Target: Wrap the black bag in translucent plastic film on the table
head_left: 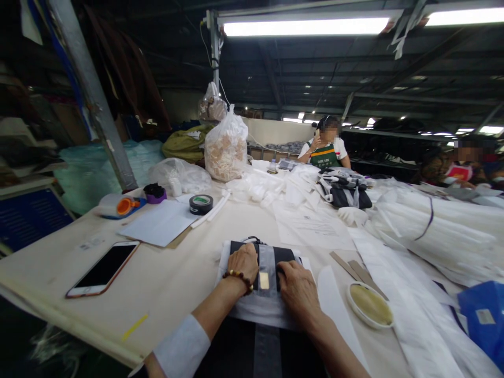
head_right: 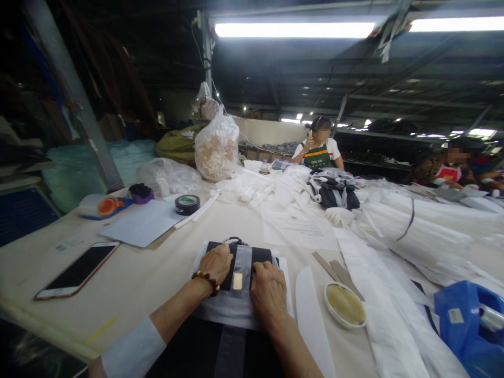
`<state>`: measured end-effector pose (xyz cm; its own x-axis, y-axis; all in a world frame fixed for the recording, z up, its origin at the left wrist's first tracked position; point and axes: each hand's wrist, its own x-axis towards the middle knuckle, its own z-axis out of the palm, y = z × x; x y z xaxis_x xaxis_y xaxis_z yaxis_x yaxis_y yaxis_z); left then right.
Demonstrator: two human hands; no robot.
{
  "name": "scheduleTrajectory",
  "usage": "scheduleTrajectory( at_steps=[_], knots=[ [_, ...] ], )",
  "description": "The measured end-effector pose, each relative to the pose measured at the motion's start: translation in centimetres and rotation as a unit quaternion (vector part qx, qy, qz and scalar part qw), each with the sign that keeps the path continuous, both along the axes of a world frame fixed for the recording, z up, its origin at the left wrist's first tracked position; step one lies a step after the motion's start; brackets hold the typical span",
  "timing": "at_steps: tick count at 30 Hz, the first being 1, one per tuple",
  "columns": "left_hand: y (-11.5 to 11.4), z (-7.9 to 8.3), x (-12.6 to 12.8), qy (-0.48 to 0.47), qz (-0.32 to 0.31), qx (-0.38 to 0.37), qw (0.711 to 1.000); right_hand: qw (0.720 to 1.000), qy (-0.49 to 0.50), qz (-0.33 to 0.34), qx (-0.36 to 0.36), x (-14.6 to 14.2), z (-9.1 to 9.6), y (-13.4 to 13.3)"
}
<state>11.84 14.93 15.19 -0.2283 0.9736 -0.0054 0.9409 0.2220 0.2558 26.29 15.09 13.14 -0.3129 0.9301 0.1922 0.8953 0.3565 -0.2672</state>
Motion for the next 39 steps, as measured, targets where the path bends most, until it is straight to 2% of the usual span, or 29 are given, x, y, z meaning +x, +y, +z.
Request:
scheduleTrajectory(
  at_steps=[4,11,14,20,26,32,35,39],
  knots=[
    [1.2,0.4,-1.4,0.016,-0.037,0.037,0.999,1.000,-0.004,-0.017,0.003,0.0,0.6,1.8],
    [3.9,-1.3,-3.8,-0.047,-0.123,-0.027,0.991,1.000,-0.008,0.002,-0.018,0.0,-0.8,4.7],
    [4.5,-1.4,-4.1,-0.057,-0.137,-0.057,0.987,1.000,-0.016,0.005,-0.014,-0.1,-1.5,4.8],
    [6.2,-0.2,-4.2,-0.090,-0.154,-0.139,0.974,0.999,-0.035,-0.001,0.009,-0.1,-2.1,4.7],
    [8.3,-0.7,-3.9,-0.097,-0.173,-0.170,0.965,0.999,-0.048,-0.002,0.022,-0.2,-2.1,4.4],
    [7.9,-0.6,-4.2,-0.033,-0.263,-0.111,0.958,0.998,-0.053,-0.001,0.027,-0.1,-2.2,4.3],
    [7.5,-0.2,-4.0,0.026,-0.326,-0.091,0.941,0.998,-0.050,0.002,0.033,0.0,-2.4,4.4],
    [7.4,0.3,-3.3,0.090,-0.383,-0.101,0.914,0.997,-0.063,0.017,0.040,0.1,-2.7,4.4]
  ],
)
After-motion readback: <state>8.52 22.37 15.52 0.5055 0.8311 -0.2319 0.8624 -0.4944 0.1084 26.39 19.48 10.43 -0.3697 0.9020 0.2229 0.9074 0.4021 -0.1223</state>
